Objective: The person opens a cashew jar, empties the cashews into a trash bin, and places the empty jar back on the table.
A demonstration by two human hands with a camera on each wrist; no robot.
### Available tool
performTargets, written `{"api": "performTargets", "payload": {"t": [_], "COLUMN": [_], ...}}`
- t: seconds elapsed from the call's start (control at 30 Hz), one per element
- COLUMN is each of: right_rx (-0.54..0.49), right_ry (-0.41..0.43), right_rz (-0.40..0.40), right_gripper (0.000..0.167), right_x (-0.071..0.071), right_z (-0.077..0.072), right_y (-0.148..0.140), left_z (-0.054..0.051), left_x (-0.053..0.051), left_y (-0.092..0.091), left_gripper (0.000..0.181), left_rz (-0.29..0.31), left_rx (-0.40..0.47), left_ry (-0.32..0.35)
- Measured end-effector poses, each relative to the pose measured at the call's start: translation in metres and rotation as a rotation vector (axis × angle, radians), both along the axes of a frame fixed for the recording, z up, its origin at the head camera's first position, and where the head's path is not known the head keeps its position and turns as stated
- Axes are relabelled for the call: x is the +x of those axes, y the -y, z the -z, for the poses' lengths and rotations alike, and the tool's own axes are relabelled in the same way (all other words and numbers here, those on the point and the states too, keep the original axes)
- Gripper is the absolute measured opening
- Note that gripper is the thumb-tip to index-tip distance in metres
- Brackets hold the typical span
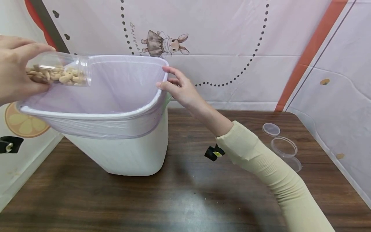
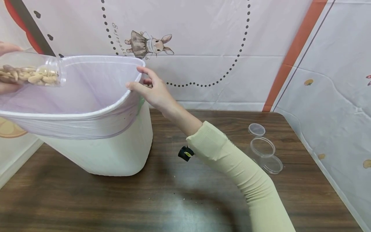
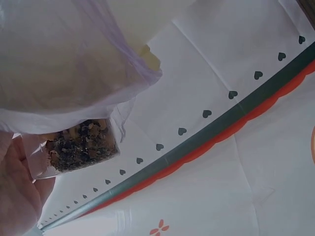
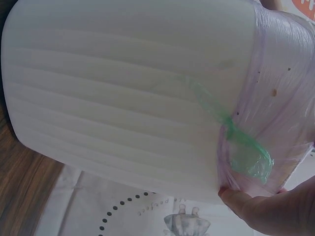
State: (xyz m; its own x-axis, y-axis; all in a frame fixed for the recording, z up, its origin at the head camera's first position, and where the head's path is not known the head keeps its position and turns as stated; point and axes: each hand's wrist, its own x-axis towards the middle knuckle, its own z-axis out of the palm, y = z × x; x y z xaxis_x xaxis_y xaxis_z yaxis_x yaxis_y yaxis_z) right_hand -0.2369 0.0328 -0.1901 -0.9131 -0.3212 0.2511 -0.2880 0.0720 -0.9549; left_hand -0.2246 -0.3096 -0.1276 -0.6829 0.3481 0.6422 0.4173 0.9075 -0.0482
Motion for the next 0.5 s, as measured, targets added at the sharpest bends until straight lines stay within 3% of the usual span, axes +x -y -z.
{"api": "performTargets", "payload": {"t": [0.5], "right_rx": [0.012], "right_ry": [-0.002], "right_rz": [0.014], "right_gripper": [0.059], "right_x": [0.0001], "right_z": [0.0002], "right_y": [-0.0005], "left_z": [-0.0002], "left_x": [-0.0082], "left_y": [0.0003], "left_gripper": [0.078], "left_rz": [0.015], "left_rx": [-0.110], "left_ry": [-0.033]}}
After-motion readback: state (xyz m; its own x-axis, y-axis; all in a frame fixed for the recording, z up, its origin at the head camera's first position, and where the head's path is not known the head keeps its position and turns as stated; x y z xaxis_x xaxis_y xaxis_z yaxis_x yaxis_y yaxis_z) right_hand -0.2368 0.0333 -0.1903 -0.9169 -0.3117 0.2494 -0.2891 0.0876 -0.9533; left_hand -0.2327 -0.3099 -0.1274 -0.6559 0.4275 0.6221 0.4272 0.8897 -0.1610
